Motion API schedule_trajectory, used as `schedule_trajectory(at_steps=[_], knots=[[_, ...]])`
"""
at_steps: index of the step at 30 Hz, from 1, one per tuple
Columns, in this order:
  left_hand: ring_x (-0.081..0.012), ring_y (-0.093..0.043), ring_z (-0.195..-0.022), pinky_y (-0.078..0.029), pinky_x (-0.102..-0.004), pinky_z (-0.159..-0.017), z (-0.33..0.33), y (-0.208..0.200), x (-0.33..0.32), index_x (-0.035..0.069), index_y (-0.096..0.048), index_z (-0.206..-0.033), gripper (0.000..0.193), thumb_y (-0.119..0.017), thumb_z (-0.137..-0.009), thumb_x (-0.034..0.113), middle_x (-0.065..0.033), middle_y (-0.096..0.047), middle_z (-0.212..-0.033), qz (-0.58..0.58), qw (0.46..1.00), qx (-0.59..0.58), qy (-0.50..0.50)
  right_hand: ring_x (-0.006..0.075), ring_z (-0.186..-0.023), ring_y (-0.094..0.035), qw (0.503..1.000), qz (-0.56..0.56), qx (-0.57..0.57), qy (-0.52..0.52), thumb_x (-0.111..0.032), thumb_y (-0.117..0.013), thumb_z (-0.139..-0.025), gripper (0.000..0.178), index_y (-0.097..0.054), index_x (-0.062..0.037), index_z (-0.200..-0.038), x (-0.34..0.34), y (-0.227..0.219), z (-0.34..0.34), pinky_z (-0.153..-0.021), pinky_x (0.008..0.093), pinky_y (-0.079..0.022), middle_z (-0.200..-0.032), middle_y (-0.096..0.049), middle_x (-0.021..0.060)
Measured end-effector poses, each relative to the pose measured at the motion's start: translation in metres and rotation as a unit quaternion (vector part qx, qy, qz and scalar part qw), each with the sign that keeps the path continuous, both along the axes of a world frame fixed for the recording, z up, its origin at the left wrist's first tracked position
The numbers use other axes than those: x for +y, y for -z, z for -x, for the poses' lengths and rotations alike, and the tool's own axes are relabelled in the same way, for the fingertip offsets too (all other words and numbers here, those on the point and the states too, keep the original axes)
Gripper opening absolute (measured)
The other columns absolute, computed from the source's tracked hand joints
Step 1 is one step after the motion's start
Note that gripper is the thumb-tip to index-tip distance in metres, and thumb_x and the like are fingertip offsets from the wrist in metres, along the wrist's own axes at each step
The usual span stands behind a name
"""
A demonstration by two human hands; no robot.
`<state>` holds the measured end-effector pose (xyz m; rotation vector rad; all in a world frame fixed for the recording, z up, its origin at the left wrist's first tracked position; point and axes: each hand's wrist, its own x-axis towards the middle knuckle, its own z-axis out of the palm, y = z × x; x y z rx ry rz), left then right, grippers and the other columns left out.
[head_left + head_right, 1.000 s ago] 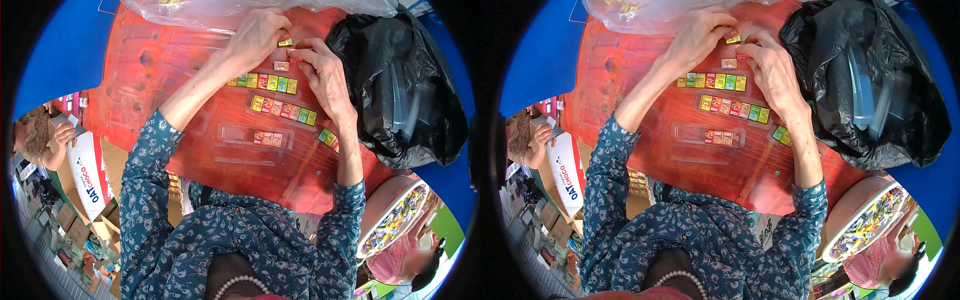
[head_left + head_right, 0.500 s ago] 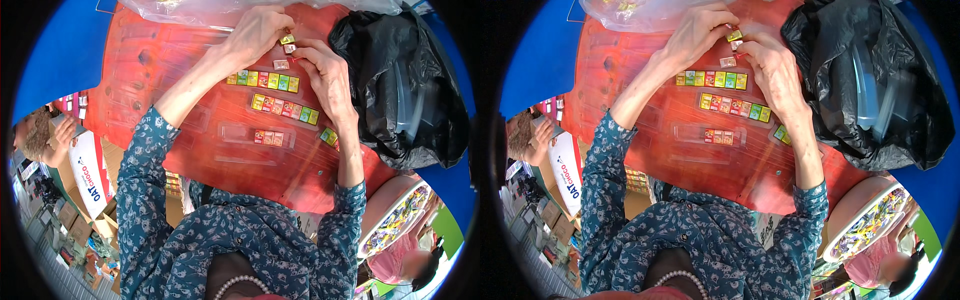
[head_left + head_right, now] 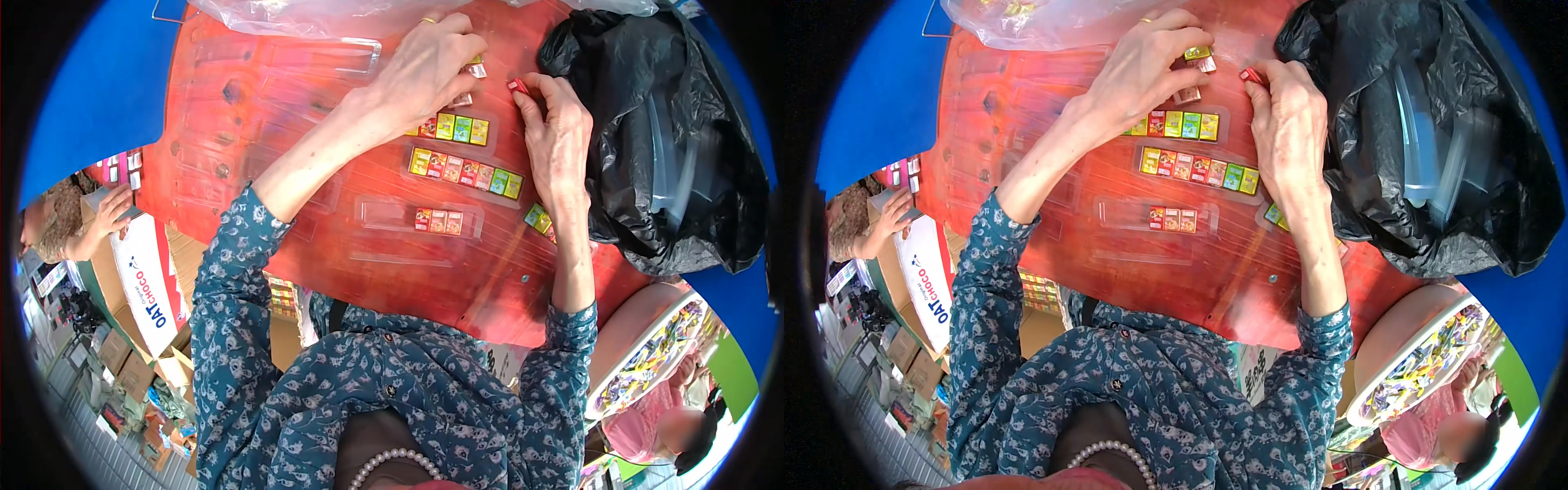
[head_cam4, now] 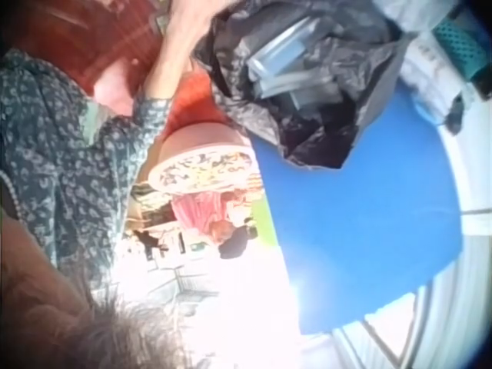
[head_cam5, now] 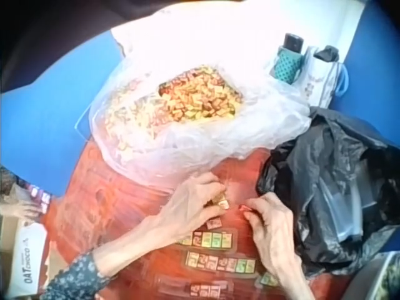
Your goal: Sorting small wrapped items and arranging them into plastic trays for packing.
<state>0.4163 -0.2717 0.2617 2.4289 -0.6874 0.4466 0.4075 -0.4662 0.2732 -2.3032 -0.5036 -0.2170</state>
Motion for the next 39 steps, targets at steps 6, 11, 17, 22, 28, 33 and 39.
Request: schedule_trajectory(at_steps=[6,11,17,22,28,33,39], knots=[[-0.0359,-0.047,-0.088,-0.040,-0.0416,-0.075,0.008,-0.023,-0.007,-0.001,-0.052,-0.079,0.012,-0.060,-0.071,0.003,-0.0161,-0.048,-0.087,0.031,0.989,0.145,0.010,0.0397,-0.081,-0.058,0.999,0.032,-0.012,0.028,0.000,-0.062,-0.080,0.017,-0.061,0.0019,-0.097,0.000,0.005,0.003,-0.070,0.0422,-0.047,-0.091,-0.057,0.0219],[-0.0358,-0.048,-0.084,-0.041,-0.0420,-0.073,-0.007,-0.014,-0.005,0.001,-0.047,-0.081,0.020,-0.060,-0.067,0.004,-0.0173,-0.048,-0.083,-0.006,0.997,0.050,0.064,0.0386,-0.081,-0.058,0.999,0.015,-0.042,0.027,-0.001,-0.062,-0.080,0.018,-0.061,0.0016,-0.098,0.003,0.003,0.007,-0.071,0.0406,-0.049,-0.096,-0.056,0.0213],[-0.0386,-0.053,-0.080,-0.043,-0.0444,-0.071,-0.019,-0.022,-0.004,0.000,-0.047,-0.081,0.028,-0.065,-0.060,0.002,-0.0188,-0.053,-0.080,-0.021,0.995,0.081,0.049,0.0326,-0.077,-0.061,0.997,-0.025,-0.073,0.021,-0.002,-0.063,-0.081,0.016,-0.062,0.0030,-0.097,0.007,-0.010,0.014,-0.069,0.0358,-0.049,-0.095,-0.060,0.0174],[-0.0394,-0.054,-0.086,-0.044,-0.0445,-0.075,-0.016,-0.027,0.000,-0.004,-0.050,-0.097,0.039,-0.067,-0.063,0.005,-0.0221,-0.057,-0.088,-0.001,0.998,0.059,0.030,0.0308,-0.073,-0.061,0.998,-0.064,-0.006,-0.006,-0.003,-0.063,-0.081,0.017,-0.064,0.0008,-0.098,0.014,-0.025,0.024,-0.068,0.0342,-0.049,-0.086,-0.061,0.0161],[-0.0293,-0.059,-0.103,-0.048,-0.0368,-0.088,0.059,-0.053,0.011,0.004,-0.052,-0.120,0.052,-0.070,-0.071,0.007,-0.0140,-0.059,-0.110,0.051,0.994,0.091,0.014,0.0150,-0.069,-0.061,0.962,-0.200,0.185,-0.026,-0.005,-0.062,-0.084,0.020,-0.063,0.0025,-0.102,0.019,-0.023,0.050,-0.066,0.0263,-0.049,-0.081,-0.066,0.0118],[-0.0333,-0.057,-0.100,-0.048,-0.0392,-0.085,0.112,-0.060,0.019,0.004,-0.055,-0.116,0.057,-0.073,-0.062,0.003,-0.0151,-0.060,-0.107,0.031,0.994,0.103,-0.019,0.0217,-0.071,-0.063,0.953,-0.173,0.238,-0.067,-0.007,-0.062,-0.084,0.018,-0.062,0.0032,-0.099,0.021,-0.025,0.074,-0.065,0.0304,-0.048,-0.084,-0.065,0.0149],[-0.0336,-0.056,-0.089,-0.050,-0.0398,-0.073,0.167,-0.044,0.011,0.001,-0.055,-0.105,0.049,-0.073,-0.060,0.001,-0.0142,-0.058,-0.098,0.069,0.977,0.155,-0.132,0.0317,-0.076,-0.063,0.982,-0.083,0.150,-0.082,-0.002,-0.061,-0.081,0.016,-0.061,0.0041,-0.096,0.014,-0.026,0.091,-0.067,0.0349,-0.049,-0.084,-0.062,0.0180]])
